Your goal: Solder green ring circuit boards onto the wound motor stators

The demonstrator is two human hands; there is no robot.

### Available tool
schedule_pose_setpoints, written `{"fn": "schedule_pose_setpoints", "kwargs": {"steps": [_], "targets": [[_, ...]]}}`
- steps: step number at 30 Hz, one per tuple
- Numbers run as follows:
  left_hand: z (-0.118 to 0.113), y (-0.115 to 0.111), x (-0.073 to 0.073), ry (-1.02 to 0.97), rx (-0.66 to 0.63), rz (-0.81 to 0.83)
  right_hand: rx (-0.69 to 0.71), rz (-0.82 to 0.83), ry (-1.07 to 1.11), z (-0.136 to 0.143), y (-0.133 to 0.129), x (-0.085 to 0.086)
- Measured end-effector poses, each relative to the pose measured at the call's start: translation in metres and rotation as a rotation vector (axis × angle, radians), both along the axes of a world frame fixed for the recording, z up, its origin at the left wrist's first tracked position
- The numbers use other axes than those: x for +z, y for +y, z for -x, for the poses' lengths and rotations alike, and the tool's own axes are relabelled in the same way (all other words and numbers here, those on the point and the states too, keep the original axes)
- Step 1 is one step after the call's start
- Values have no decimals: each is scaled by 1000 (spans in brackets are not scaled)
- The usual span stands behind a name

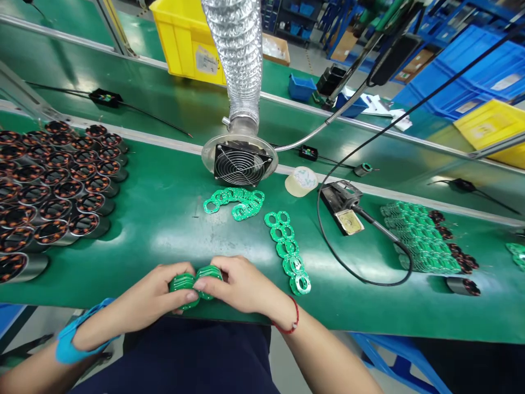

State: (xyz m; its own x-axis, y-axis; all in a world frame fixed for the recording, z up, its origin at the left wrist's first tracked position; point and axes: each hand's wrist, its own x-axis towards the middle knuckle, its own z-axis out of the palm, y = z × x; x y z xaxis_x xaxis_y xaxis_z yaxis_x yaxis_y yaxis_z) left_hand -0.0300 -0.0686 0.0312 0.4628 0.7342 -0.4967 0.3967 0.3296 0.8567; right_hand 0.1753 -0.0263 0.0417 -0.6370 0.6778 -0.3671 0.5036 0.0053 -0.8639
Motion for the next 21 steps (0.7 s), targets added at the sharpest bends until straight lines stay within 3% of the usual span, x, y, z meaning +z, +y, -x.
{"fn": "schedule_pose_setpoints", "kwargs": {"steps": [5, 8, 11, 14, 17, 19, 21], "targets": [[4, -7, -1, -212, -72, -19, 206, 213, 270, -2, -7, 1], [4, -17, -11, -383, -67, 54, 138, 276, 386, 2, -22, -13], [0, -30, -21, -543, -53, 227, 75, 485, 516, 7, -42, -31], [0, -34, -25, -653, -33, 290, 29, 607, 619, 8, -46, -36], [7, -15, -22, -433, 131, 104, -30, 349, 345, -1, -20, -23], [11, 11, -18, -119, 170, -105, 4, 1, -69, -7, 8, -10], [9, 40, -15, 193, 119, -372, 109, -349, -554, -8, 37, 0]]}}
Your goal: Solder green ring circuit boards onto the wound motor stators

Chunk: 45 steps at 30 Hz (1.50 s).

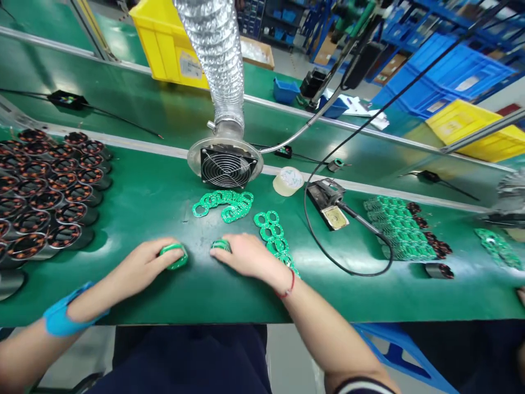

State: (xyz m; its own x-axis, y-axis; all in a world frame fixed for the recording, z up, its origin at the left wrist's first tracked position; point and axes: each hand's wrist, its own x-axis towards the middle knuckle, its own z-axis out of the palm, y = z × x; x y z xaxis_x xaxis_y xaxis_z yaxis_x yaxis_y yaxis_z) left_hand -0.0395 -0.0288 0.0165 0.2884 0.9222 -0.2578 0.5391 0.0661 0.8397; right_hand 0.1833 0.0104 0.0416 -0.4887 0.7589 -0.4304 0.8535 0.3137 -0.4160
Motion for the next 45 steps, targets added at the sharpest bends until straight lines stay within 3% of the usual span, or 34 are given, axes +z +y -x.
{"fn": "schedule_pose_setpoints", "kwargs": {"steps": [2, 7, 17, 22, 26, 30, 36, 45], "targets": [[-8, 27, 1, 232, -42, -178, 118, -104, -246, 5, 22, 4], [-37, 68, -8, 437, -17, -273, 99, -199, -327, 25, 50, 0], [-61, 88, -15, 627, 94, -444, -121, -454, -219, 13, 71, -16], [-71, 99, -18, 717, 113, -533, -261, -437, -152, -13, 70, -3], [-71, 100, -22, 731, 122, -569, -399, -337, -174, -60, 59, 10], [-68, 96, -20, 712, 104, -607, -490, -204, -220, -94, 50, 8], [-67, 78, -13, 653, 86, -687, -527, -136, -221, -79, 41, -5], [-59, 47, -17, 455, -19, -775, -533, -97, -198, -65, 39, -7]]}}
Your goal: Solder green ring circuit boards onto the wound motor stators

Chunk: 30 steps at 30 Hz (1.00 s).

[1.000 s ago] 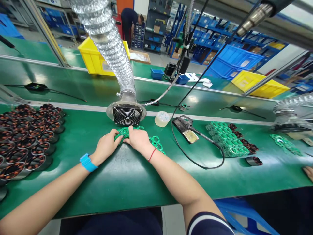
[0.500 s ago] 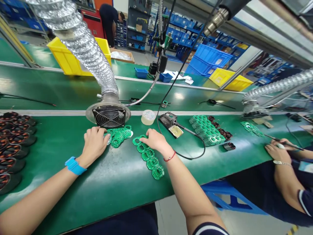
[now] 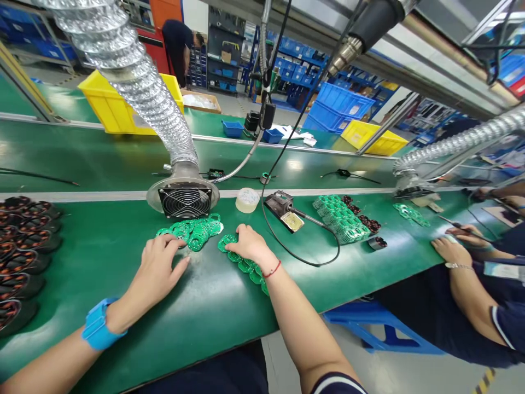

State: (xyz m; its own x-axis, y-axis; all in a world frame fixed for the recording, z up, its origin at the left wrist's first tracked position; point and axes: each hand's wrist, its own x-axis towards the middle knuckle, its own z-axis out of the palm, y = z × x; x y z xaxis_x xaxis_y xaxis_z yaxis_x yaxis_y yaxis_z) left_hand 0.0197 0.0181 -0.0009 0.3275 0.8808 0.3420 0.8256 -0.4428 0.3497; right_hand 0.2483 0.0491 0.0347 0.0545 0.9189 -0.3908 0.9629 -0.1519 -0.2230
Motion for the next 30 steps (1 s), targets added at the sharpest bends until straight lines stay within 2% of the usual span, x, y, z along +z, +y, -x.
{"fn": "schedule_pose_setpoints", "kwargs": {"steps": [7, 13, 17, 21, 25, 27, 30], "targets": [[16, -5, 2, -71, -1, -25, 29, 25, -73, 20, 4, 8], [37, 0, -19, -99, 55, -13, -30, -14, -77, 28, -1, 17], [39, 1, -24, -92, 39, 54, -51, -23, -34, 27, 1, 16], [32, -2, -28, -160, 13, 86, -108, -74, 7, 32, -3, 12], [15, -4, -33, -275, -42, 226, -149, -166, 95, 40, -18, 10], [2, -17, -30, -399, -37, 329, -109, -233, 172, 46, -31, 13], [-22, -50, -17, -600, -32, 471, 39, -325, 337, 58, -54, 17]]}}
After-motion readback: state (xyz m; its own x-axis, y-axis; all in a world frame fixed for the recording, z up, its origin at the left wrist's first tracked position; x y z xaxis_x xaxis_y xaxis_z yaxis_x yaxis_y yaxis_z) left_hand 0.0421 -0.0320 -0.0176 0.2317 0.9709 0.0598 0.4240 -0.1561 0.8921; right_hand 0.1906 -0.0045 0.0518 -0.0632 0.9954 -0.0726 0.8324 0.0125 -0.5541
